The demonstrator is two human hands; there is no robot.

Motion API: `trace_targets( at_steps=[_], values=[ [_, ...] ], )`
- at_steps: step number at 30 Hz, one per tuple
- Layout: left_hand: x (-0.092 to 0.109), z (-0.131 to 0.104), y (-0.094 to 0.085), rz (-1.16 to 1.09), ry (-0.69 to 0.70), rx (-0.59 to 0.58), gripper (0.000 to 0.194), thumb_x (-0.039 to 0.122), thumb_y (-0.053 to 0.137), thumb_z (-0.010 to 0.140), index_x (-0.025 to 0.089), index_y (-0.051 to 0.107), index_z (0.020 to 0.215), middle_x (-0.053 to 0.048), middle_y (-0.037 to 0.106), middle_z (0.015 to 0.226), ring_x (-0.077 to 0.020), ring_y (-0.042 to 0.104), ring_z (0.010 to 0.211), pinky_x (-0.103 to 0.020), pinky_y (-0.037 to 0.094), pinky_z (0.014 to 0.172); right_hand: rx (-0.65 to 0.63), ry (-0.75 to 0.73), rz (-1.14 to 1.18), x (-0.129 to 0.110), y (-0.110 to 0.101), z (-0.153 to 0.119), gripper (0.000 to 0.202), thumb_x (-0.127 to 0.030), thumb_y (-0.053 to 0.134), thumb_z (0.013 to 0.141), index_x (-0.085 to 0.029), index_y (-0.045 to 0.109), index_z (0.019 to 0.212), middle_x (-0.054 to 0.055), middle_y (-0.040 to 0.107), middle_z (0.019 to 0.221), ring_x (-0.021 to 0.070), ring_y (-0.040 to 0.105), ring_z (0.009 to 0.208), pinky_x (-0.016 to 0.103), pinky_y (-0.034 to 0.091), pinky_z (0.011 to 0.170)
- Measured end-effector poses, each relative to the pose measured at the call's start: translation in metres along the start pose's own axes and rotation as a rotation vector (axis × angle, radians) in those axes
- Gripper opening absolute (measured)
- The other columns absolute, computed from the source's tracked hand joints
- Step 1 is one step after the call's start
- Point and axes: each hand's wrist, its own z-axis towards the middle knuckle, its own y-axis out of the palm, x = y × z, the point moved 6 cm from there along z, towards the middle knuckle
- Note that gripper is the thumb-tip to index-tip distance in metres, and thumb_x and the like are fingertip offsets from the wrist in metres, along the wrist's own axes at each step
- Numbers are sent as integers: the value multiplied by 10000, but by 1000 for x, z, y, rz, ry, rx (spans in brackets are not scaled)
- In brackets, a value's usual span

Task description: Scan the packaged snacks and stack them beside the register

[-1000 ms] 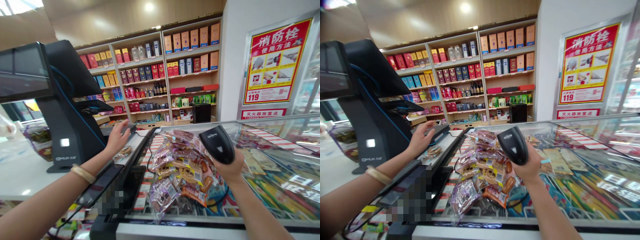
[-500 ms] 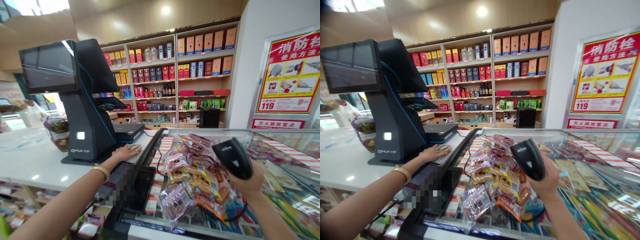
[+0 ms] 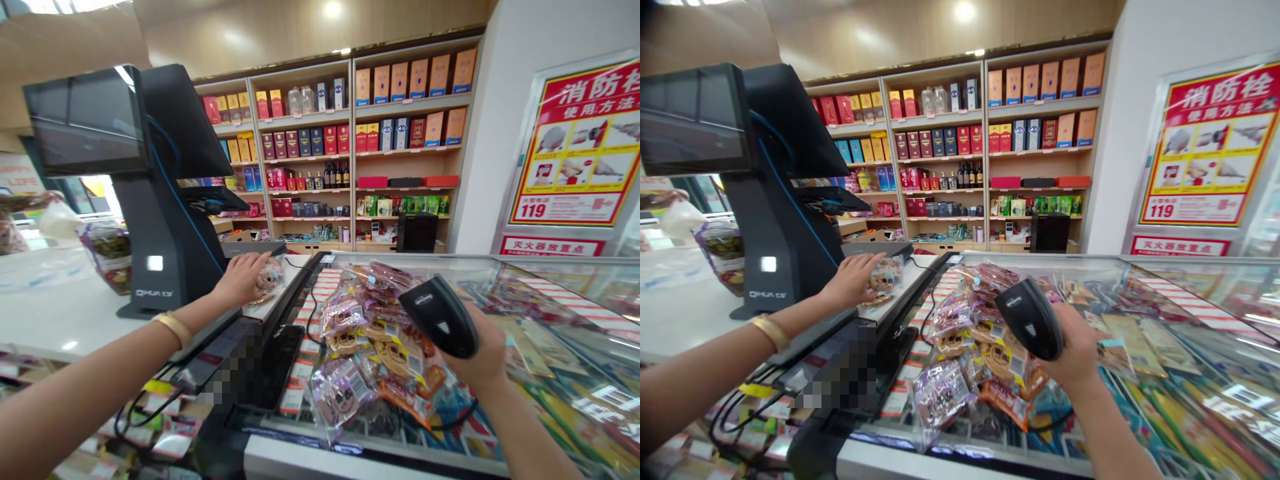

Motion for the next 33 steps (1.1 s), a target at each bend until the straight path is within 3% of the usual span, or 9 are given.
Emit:
trace_targets(
  at_steps=[3, 7, 9, 12, 17, 24, 28, 30, 33],
  values=[
    [27, 11, -49, -1, 202, 60, 818, 271, 630, 678, 173, 333, 1433, -164, 492, 1382, -327, 396, 1313, -446, 258, 1092, -109, -74, 84, -15, 7, 4, 100, -297, 637, 769, -209, 604, 802, 21, 595, 663, 169, 557, 596, 281, 426, 551],
    [73, 18, -109, -7, 350, 83, 870, 290, 638, 676, 193, 282, 1464, -129, 488, 1380, -310, 417, 1276, -440, 257, 1090, -230, -94, 125, -26, 17, 5, 109, -250, 571, 817, -197, 616, 900, 36, 618, 729, 175, 569, 663, 285, 432, 613],
    [94, 18, -132, -21, 387, 101, 898, 322, 647, 676, 205, 258, 1477, -114, 476, 1389, -313, 407, 1277, -443, 250, 1091, -256, -92, 149, -29, 21, 4, 128, -247, 587, 806, -188, 613, 917, 38, 615, 730, 178, 559, 671, 284, 422, 611],
    [117, 16, -151, -34, 422, 109, 909, 366, 649, 684, 224, 244, 1486, -95, 479, 1385, -315, 408, 1266, -442, 252, 1089, -260, -76, 142, -29, 25, 4, 162, -267, 601, 796, -182, 620, 933, 35, 612, 718, 173, 549, 656, 281, 406, 602],
    [134, 13, -160, -47, 468, 133, 901, 359, 662, 667, 247, 278, 1474, -87, 480, 1396, -312, 413, 1255, -445, 250, 1091, -285, -63, 143, -31, 27, 6, 157, -237, 581, 772, -180, 620, 914, 46, 633, 746, 180, 562, 676, 286, 399, 615],
    [137, 8, -160, -113, 480, 138, 855, 356, 669, 666, 276, 326, 1445, -75, 498, 1375, -319, 416, 1278, -471, 258, 1089, -268, -53, 145, -34, 26, 10, 102, -238, 583, 768, -191, 610, 855, 32, 613, 710, 171, 553, 644, 277, 386, 587],
    [134, 9, -161, -293, 407, 202, 822, 378, 685, 663, 232, 366, 1407, -99, 515, 1356, -307, 466, 1238, -465, 320, 1073, -39, 6, 119, -20, 10, 8, 98, -298, 615, 774, -205, 598, 797, 23, 585, 665, 177, 553, 625, 283, 419, 581],
    [133, 14, -157, -463, 329, 233, 776, 388, 671, 687, 200, 378, 1379, -113, 534, 1331, -278, 513, 1191, -428, 390, 1031, 118, 114, 59, -2, 1, 2, 138, -326, 658, 740, -205, 599, 764, 26, 590, 663, 190, 570, 631, 291, 445, 580],
    [142, 27, -138, -709, 251, 186, 669, 383, 625, 739, 181, 395, 1335, -112, 590, 1244, -235, 577, 1103, -385, 468, 947, 293, 333, -17, 27, -9, -10, 204, -319, 715, 688, -173, 629, 800, 36, 610, 670, 199, 587, 622, 295, 469, 565]
  ],
)
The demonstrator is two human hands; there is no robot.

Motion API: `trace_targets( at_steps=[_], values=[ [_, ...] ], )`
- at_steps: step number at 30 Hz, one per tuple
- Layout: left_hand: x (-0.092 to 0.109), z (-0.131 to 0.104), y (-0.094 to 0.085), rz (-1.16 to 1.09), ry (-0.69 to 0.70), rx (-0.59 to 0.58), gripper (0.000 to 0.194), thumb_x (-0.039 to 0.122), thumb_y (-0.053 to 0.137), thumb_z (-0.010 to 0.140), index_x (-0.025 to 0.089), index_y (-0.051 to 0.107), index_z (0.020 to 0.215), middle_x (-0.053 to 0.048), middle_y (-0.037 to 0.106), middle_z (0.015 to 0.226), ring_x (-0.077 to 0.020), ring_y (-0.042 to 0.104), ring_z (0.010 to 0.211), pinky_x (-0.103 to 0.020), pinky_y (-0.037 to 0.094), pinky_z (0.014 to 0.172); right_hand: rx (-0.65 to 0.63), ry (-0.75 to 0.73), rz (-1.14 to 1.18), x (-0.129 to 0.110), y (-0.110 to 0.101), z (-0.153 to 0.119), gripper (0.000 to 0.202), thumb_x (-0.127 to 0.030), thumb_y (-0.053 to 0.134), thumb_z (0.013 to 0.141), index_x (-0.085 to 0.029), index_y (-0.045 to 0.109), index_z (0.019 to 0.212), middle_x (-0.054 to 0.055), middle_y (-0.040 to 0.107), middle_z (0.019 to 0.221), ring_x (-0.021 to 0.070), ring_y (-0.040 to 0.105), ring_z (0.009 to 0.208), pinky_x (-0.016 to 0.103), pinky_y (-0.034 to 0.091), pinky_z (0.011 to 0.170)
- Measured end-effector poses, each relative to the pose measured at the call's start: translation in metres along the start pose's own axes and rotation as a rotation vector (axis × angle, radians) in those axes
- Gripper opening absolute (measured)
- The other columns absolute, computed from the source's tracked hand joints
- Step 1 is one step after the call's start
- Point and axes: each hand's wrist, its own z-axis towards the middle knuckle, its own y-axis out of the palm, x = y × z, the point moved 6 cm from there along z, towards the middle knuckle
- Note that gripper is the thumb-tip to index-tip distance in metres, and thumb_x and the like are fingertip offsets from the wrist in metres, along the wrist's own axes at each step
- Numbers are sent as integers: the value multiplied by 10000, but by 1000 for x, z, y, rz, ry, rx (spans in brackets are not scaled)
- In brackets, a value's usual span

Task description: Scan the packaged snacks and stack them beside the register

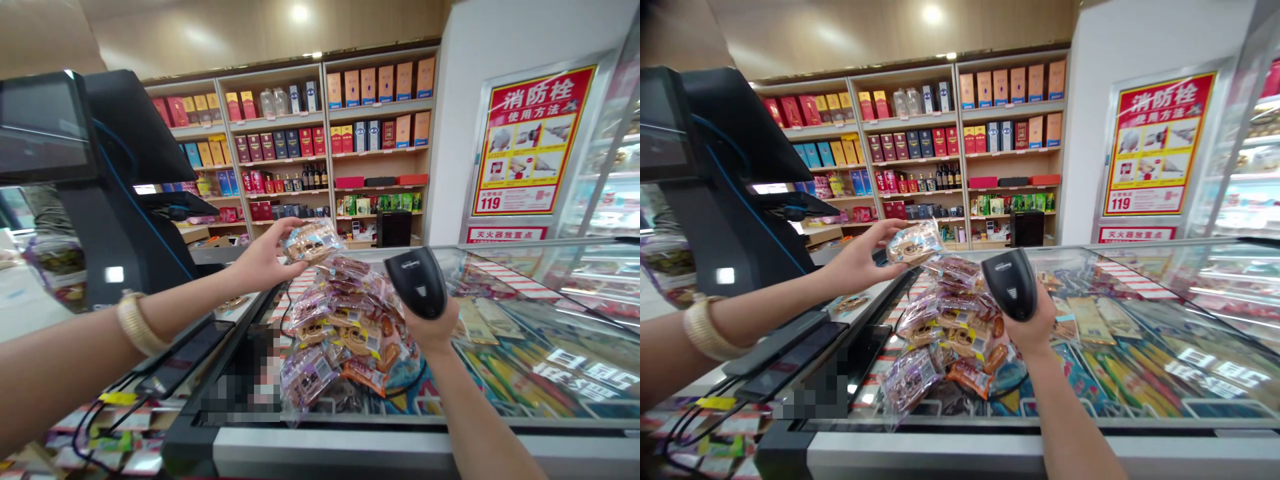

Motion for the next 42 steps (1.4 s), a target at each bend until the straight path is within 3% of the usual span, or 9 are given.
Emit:
trace_targets(
  at_steps=[4, 9, 14, 19, 25, 29, 33, 37, 42],
  values=[
    [8, 15, 34, -89, 55, -6, 636, 340, 636, 711, 170, 434, 1289, -128, 570, 1261, -245, 561, 1126, -405, 461, 953, 102, 178, -17, 20, -6, 0, 217, -318, 741, 660, -148, 608, 675, 15, 560, 559, 158, 535, 492, 263, 439, 477],
    [55, 29, 69, 138, 269, -93, 652, 358, 677, 671, 210, 489, 1277, -110, 576, 1236, -297, 512, 1154, -493, 378, 1008, 185, 221, -6, 19, -11, 4, 246, -344, 751, 658, -141, 611, 667, 32, 576, 550, 167, 550, 507, 257, 457, 473],
    [92, 31, 119, 432, 466, -354, 667, 444, 741, 635, 214, 577, 1240, -126, 591, 1244, -314, 523, 1146, -500, 312, 1043, 170, 196, -49, 18, -11, 7, 257, -358, 751, 663, -139, 616, 675, 41, 595, 567, 167, 553, 502, 264, 459, 484],
    [103, 15, 154, 569, 681, -401, 603, 463, 802, 593, 236, 663, 1134, -125, 539, 1382, -324, 461, 1274, -531, 148, 1140, 89, 161, -57, 20, -6, 6, 216, -319, 722, 680, -162, 581, 634, 17, 570, 556, 165, 548, 508, 269, 461, 504],
    [102, -10, 137, 538, 736, -312, 788, 600, 754, 621, 250, 556, 1298, -134, 432, 1479, -330, 327, 1390, -536, 111, 1165, 32, 61, -56, 16, -2, 4, 181, -293, 713, 670, -161, 630, 763, 62, 651, 690, 222, 629, 624, 310, 504, 594],
    [91, -39, 104, 362, 727, -225, 503, 472, 633, 808, 252, 557, 1254, -97, 512, 1408, -252, 412, 1331, -475, 186, 1159, -15, 6, -83, 14, 2, 1, 224, -285, 702, 659, -163, 642, 838, 59, 668, 724, 230, 637, 641, 308, 498, 583],
    [35, -63, 60, 253, 548, -62, 237, 258, 523, 867, 219, 621, 1080, -81, 648, 1154, -188, 572, 1101, -378, 368, 1047, -40, -53, -112, 13, 3, -2, 223, -295, 682, 660, -164, 645, 837, 44, 660, 712, 210, 621, 609, 295, 479, 569],
    [-86, -79, 23, 384, -11, -10, 292, 294, 477, 840, 175, 626, 1061, -120, 639, 1117, -249, 593, 1065, -402, 448, 946, -30, -60, -152, 15, 2, -4, 208, -314, 683, 663, -167, 641, 804, 44, 645, 689, 207, 604, 590, 294, 467, 557],
    [-226, -122, 13, 455, -670, -240, 519, 477, 507, 776, 164, 611, 1176, -143, 649, 1179, -298, 613, 1085, -376, 473, 922, -24, -53, -177, 16, 0, -4, 219, -311, 702, 674, -149, 659, 815, 50, 626, 667, 207, 606, 592, 290, 460, 563]
  ],
)
